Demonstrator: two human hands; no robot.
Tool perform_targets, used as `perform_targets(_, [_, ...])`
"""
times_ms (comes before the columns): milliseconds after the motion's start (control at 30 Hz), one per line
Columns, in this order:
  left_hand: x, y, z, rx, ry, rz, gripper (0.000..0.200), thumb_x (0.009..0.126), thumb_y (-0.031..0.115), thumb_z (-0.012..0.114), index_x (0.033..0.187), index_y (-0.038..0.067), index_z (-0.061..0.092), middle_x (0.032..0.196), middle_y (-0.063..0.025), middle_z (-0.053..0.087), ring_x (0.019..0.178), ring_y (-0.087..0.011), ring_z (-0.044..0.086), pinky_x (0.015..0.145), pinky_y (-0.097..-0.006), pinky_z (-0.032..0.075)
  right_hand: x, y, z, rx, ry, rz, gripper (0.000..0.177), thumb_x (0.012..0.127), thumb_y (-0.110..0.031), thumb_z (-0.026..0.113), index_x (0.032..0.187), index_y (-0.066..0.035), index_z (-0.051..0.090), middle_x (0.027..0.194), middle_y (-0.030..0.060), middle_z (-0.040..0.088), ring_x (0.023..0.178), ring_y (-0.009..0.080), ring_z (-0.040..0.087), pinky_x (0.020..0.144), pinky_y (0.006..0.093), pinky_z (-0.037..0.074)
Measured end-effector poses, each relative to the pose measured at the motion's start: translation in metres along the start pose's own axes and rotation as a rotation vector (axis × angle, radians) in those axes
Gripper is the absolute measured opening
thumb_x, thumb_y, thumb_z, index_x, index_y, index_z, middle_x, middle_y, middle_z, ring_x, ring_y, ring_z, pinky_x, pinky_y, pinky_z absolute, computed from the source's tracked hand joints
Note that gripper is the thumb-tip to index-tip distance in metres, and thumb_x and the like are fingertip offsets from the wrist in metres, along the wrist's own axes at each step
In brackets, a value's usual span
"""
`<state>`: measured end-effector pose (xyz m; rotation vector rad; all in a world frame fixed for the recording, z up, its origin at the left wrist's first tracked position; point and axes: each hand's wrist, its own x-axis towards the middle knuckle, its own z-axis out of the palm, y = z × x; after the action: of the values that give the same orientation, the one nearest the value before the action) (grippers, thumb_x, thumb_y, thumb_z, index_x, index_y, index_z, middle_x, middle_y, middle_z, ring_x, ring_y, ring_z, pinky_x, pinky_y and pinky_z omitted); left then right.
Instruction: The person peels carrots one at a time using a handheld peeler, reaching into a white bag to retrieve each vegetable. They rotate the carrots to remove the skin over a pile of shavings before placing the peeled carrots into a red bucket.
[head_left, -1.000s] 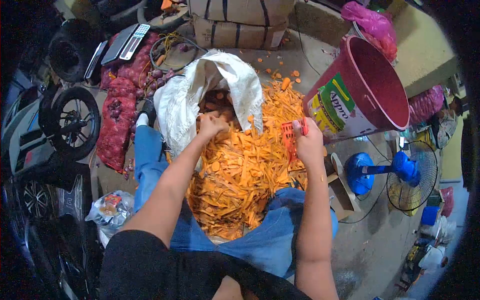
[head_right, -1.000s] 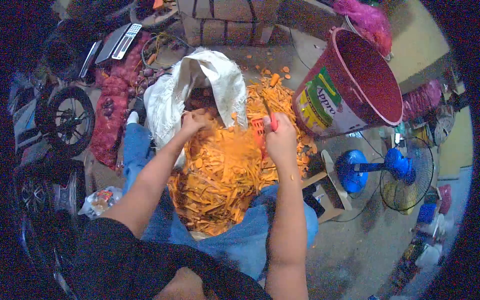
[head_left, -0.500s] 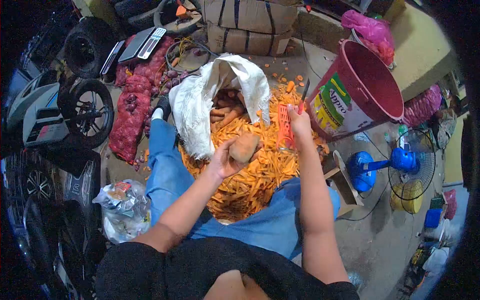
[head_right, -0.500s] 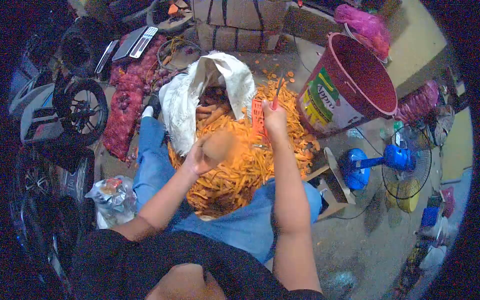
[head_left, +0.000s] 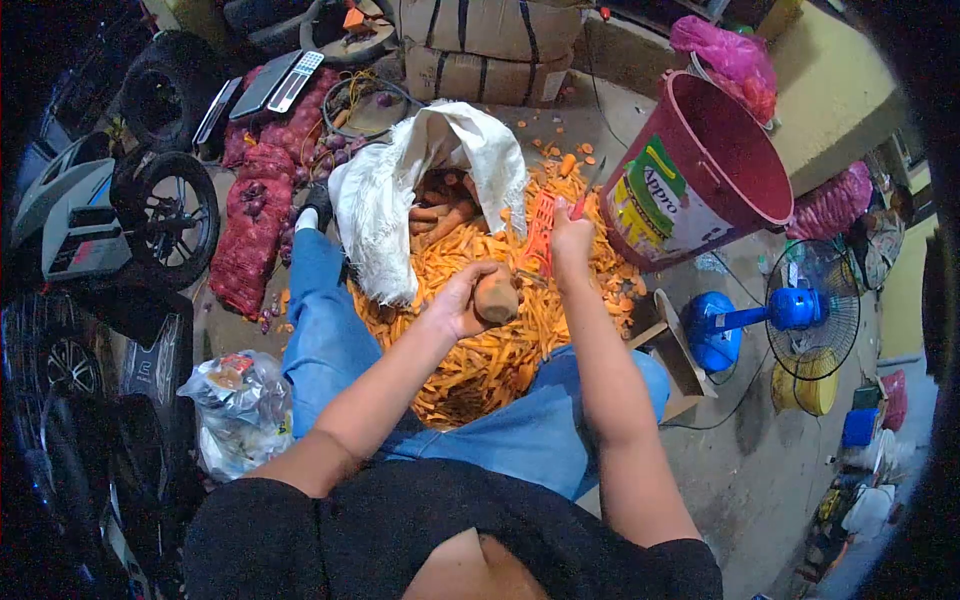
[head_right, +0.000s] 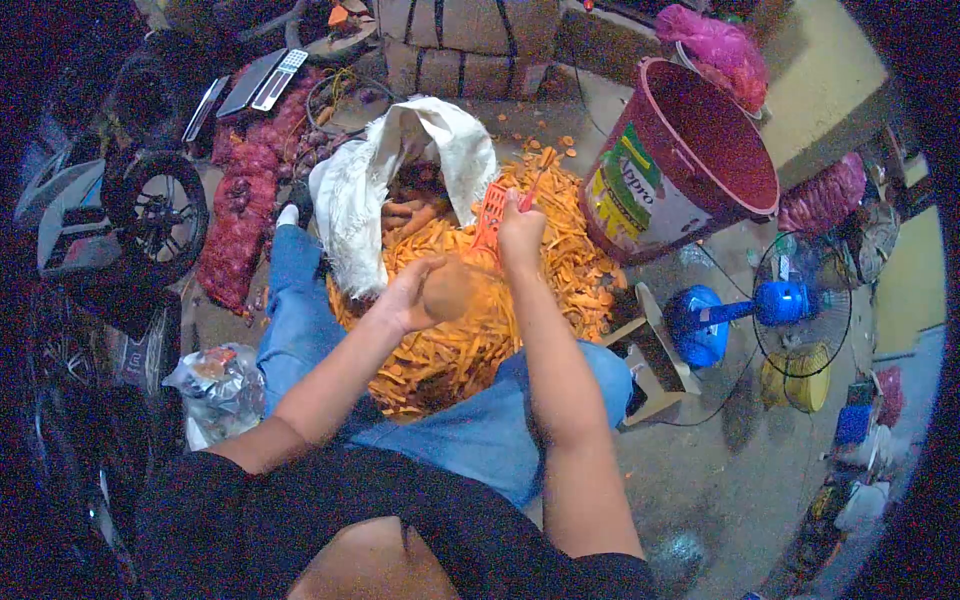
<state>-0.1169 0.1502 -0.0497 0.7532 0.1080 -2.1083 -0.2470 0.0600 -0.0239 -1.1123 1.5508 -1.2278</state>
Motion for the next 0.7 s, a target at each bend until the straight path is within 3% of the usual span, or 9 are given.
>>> perform_targets(33, [0.004,0.000,-0.005,-0.011,-0.068,-0.014,0.032,0.079,0.037,0.039,0.092,0.008,0.047,0.083,-0.0100,0.054,0.071,-0.0234,0.054,0.064,-0.0369,0.045,-0.001,0.003,0.001,0.001,0.002,0.001,0.039,0.078,-0.031,0.048,0.055,0.001,0.046,0.046,0.0008,0.041,0.042,0.0100,0.036,0.041,0.0287,0.030])
perform_targets(133, [0.002,-0.005,0.003,-0.025,-0.005,0.014,0.033,0.081,0.036,0.032,0.092,0.010,0.050,0.082,-0.0060,0.055,0.074,-0.0193,0.055,0.068,-0.0366,0.045,-0.011,0.004,0.012,0.143,-0.045,0.033,0.038,0.078,-0.031,0.048,0.056,0.000,0.047,0.048,0.0000,0.041,0.043,0.0095,0.035,0.042,0.0284,0.030])
perform_targets(200, [0.010,-0.007,0.002,-0.042,-0.046,0.044,0.037,0.082,0.038,0.029,0.093,0.007,0.048,0.082,-0.0080,0.055,0.071,-0.0203,0.054,0.065,-0.0354,0.046,-0.024,0.000,0.021,0.101,-0.076,-0.095,0.027,0.081,-0.024,0.045,0.060,-0.006,0.046,0.050,-0.0057,0.036,0.045,0.0051,0.030,0.041,0.0236,0.027])
perform_targets(267, [0.019,-0.008,-0.001,-0.057,-0.081,0.073,0.041,0.083,0.039,0.025,0.094,0.005,0.046,0.082,-0.0099,0.054,0.069,-0.0213,0.054,0.063,-0.0343,0.046,-0.036,-0.005,0.022,0.144,-0.120,-0.153,0.026,0.080,-0.023,0.045,0.061,-0.005,0.046,0.049,-0.0044,0.037,0.045,0.0059,0.031,0.040,0.0247,0.027])
perform_targets(367, [0.023,-0.007,0.001,0.015,-0.006,0.185,0.043,0.085,0.036,0.018,0.095,0.004,0.045,0.082,-0.0092,0.054,0.069,-0.0214,0.054,0.064,-0.0357,0.046,-0.046,-0.015,0.019,-0.121,-0.054,-0.282,0.028,0.080,-0.021,0.046,0.062,0.001,0.045,0.047,0.0046,0.041,0.045,0.0096,0.036,0.042,0.0280,0.031])
perform_targets(467, [0.005,0.000,0.013,0.305,0.126,0.204,0.040,0.086,0.033,0.019,0.094,0.004,0.045,0.081,-0.0097,0.054,0.067,-0.0206,0.054,0.062,-0.0350,0.047,-0.033,0.001,0.022,-0.249,0.060,-0.359,0.028,0.079,-0.020,0.047,0.062,0.002,0.047,0.047,0.0079,0.044,0.044,0.0134,0.037,0.043,0.0302,0.032])
perform_targets(533, [0.001,0.003,0.013,0.433,0.034,0.080,0.039,0.086,0.033,0.020,0.092,0.003,0.045,0.079,-0.0101,0.054,0.065,-0.0200,0.055,0.059,-0.0349,0.048,-0.010,0.007,0.017,-0.171,0.129,-0.353,0.027,0.078,-0.020,0.048,0.063,0.003,0.049,0.048,0.0100,0.046,0.043,0.0164,0.039,0.044,0.0316,0.033])
perform_targets(633, [0.006,-0.011,0.010,0.362,0.041,0.085,0.038,0.085,0.032,0.021,0.091,0.003,0.044,0.078,-0.0107,0.053,0.064,-0.0209,0.055,0.057,-0.0363,0.048,0.015,0.007,0.001,-0.218,0.302,-0.248,0.029,0.078,-0.022,0.048,0.063,0.003,0.049,0.048,0.0095,0.046,0.044,0.0161,0.038,0.045,0.0319,0.033])
perform_targets(700, [0.006,-0.009,0.007,0.295,0.001,0.075,0.041,0.085,0.034,0.019,0.093,0.002,0.043,0.080,-0.0114,0.053,0.067,-0.0231,0.055,0.060,-0.0377,0.048,0.019,0.001,-0.001,-0.231,0.241,0.010,0.031,0.078,-0.024,0.047,0.064,0.003,0.049,0.049,0.0093,0.047,0.045,0.0169,0.040,0.045,0.0326,0.033])
